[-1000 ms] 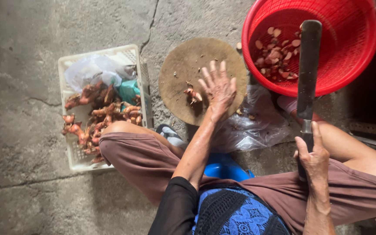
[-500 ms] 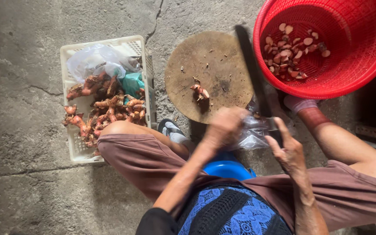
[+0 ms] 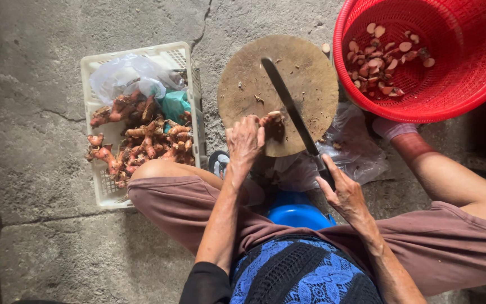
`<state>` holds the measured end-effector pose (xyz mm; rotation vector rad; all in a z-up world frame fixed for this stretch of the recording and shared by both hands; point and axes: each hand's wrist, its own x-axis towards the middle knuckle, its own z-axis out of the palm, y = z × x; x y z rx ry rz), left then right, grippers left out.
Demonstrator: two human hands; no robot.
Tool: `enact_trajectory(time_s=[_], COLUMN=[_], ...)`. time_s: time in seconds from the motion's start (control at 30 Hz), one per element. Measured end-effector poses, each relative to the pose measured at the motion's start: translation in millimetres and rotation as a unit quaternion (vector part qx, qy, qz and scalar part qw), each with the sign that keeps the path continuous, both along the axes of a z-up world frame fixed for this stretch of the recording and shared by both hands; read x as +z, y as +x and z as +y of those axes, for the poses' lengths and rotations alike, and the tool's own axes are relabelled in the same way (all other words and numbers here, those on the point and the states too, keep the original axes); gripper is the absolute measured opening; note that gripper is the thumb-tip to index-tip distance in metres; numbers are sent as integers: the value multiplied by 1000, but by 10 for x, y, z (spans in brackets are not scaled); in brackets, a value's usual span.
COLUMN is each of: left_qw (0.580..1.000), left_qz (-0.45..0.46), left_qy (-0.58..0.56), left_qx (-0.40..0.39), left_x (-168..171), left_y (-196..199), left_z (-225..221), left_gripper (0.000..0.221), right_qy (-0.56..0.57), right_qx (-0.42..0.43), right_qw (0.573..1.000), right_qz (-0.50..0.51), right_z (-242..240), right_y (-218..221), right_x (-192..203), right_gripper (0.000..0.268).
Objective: The person sits on a low stool and uses a large knife to slice ginger roots on a round wooden cutting board. Sliced pieces are transferred into a red plastic basket, while the remaining ginger is kept in a white crate.
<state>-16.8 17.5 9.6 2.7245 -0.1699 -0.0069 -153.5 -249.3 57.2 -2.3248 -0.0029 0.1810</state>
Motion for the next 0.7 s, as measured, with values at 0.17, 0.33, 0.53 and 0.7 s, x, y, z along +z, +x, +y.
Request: enact_trajectory(time_s=[0.17, 0.33, 0.53, 0.7], left_qw=[989, 985, 978, 976], left_qz=[29, 50, 85, 138], left_qy=[-138, -158, -169, -150], left_qx=[35, 45, 83, 79], left_x=[-7, -27, -21, -16], left_y=[-193, -241, -101, -28], left_z=[-252, -429, -446, -506], left_gripper=[22, 25, 37, 30], right_qy=[-23, -84, -98, -115], right_qx=[40, 46, 56, 50], right_qw=[992, 994, 992, 984], right_qz=[-115, -52, -64, -127], right_z=[172, 300, 250, 277], right_y=[191, 312, 421, 490], right_x=[11, -72, -43, 77], right_gripper=[69, 70, 70, 68])
